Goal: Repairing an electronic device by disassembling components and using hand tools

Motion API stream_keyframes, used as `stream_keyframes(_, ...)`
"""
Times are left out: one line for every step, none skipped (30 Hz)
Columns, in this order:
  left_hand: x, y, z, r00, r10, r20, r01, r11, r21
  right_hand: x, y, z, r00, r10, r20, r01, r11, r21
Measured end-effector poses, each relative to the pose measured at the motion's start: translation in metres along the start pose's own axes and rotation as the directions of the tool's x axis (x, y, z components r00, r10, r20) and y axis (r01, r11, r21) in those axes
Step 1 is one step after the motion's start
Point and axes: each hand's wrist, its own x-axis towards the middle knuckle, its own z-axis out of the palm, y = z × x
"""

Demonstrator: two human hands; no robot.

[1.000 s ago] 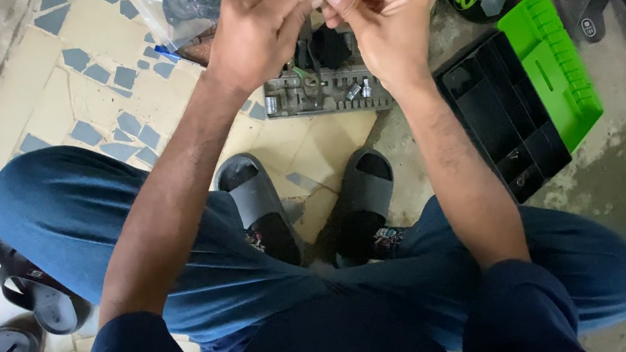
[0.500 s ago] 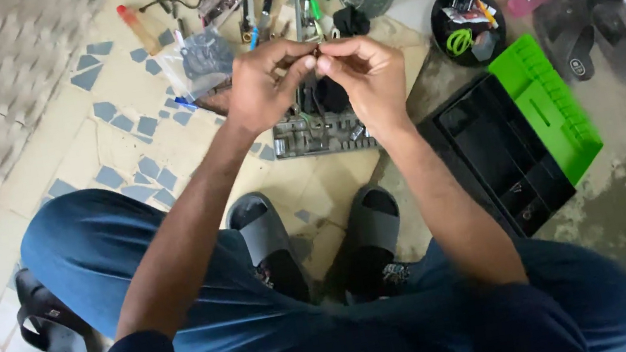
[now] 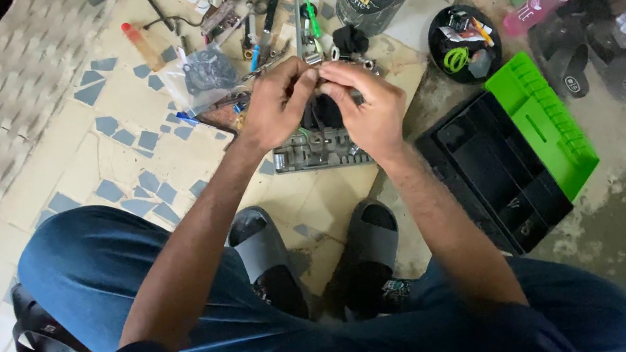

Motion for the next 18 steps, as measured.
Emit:
stream_keyframes(0.000, -0.008, 0.004, 0.999, -0.031, 0.026, 0.031, 0.999, -0.028, 0.001, -0.001, -0.001, 1.000, -0.026, 0.006, 0.026, 1.000, -0.017)
stream_keyframes(0.000, -0.009, 0.006, 0.999, -0.032, 0.024, 0.033, 0.999, -0.028, 0.000, -0.003, 0.000, 1.000, -0.025, 0.008, 0.025, 1.000, -0.015)
stream_keyframes(0.000, -0.010, 0.008, 0.998, -0.054, 0.043, 0.055, 0.998, -0.037, 0.000, -0.005, 0.001, 1.000, -0.031, -0.004, 0.031, 0.999, 0.009)
stream_keyframes(0.000, -0.011, 0.010, 0.995, -0.077, 0.064, 0.080, 0.996, -0.046, -0.001, -0.007, 0.002, 0.999, -0.034, -0.016, 0.034, 0.999, 0.034)
stream_keyframes(-0.003, -0.015, 0.010, 0.995, -0.080, 0.064, 0.083, 0.995, -0.046, -0.002, -0.007, 0.003, 0.999, -0.031, -0.014, 0.031, 0.999, 0.035)
stream_keyframes(-0.006, -0.019, 0.011, 0.991, -0.113, 0.068, 0.117, 0.991, -0.062, -0.003, -0.007, 0.002, 0.999, -0.035, -0.016, 0.035, 0.999, 0.029)
stream_keyframes(-0.008, -0.022, 0.013, 0.987, -0.145, 0.072, 0.150, 0.985, -0.079, -0.004, -0.006, 0.001, 0.999, -0.038, -0.018, 0.039, 0.999, 0.023)
stream_keyframes(-0.008, -0.015, 0.012, 0.987, -0.147, 0.071, 0.152, 0.985, -0.081, -0.004, -0.007, 0.001, 0.999, -0.038, -0.015, 0.038, 0.999, 0.023)
stream_keyframes(-0.007, -0.008, 0.012, 0.986, -0.158, 0.050, 0.161, 0.984, -0.070, -0.004, -0.007, 0.001, 0.998, 0.056, 0.023, -0.058, 0.993, 0.098)
stream_keyframes(-0.004, -0.001, 0.012, 0.986, -0.166, 0.029, 0.167, 0.984, -0.060, -0.003, -0.007, 0.001, 0.988, 0.142, 0.068, -0.152, 0.974, 0.168)
stream_keyframes(0.002, 0.003, 0.009, 0.986, -0.164, 0.026, 0.166, 0.984, -0.061, 0.001, -0.006, 0.001, 0.988, 0.140, 0.069, -0.150, 0.975, 0.167)
stream_keyframes(0.004, 0.008, 0.007, 0.988, -0.151, 0.017, 0.150, 0.988, 0.029, 0.002, -0.006, 0.000, 0.965, 0.243, 0.101, -0.262, 0.920, 0.293)
stream_keyframes(0.007, 0.013, 0.004, 0.991, -0.137, 0.010, 0.135, 0.984, 0.119, 0.002, -0.006, 0.000, 0.930, 0.338, 0.145, -0.367, 0.836, 0.408)
stream_keyframes(0.007, 0.015, 0.005, 0.991, -0.136, 0.012, 0.133, 0.984, 0.117, -0.002, 0.005, 0.001, 0.930, 0.338, 0.143, -0.367, 0.837, 0.406)
stream_keyframes(0.006, 0.016, 0.005, 0.996, -0.091, 0.004, 0.089, 0.978, 0.187, -0.007, 0.015, 0.001, 0.915, 0.356, 0.189, -0.401, 0.847, 0.350)
stream_keyframes(0.006, 0.019, 0.006, 0.999, -0.045, 0.004, 0.042, 0.966, 0.253, -0.013, 0.025, 0.000, 0.897, 0.377, 0.230, -0.433, 0.854, 0.289)
stream_keyframes(0.003, 0.017, 0.008, 0.999, -0.042, 0.010, 0.038, 0.968, 0.249, -0.014, 0.019, 0.000, 0.898, 0.380, 0.223, -0.433, 0.855, 0.285)
stream_keyframes(0.001, 0.015, 0.011, 1.000, -0.023, 0.015, 0.017, 0.942, 0.336, -0.014, 0.015, 0.001, 0.881, 0.417, 0.225, -0.471, 0.822, 0.321)
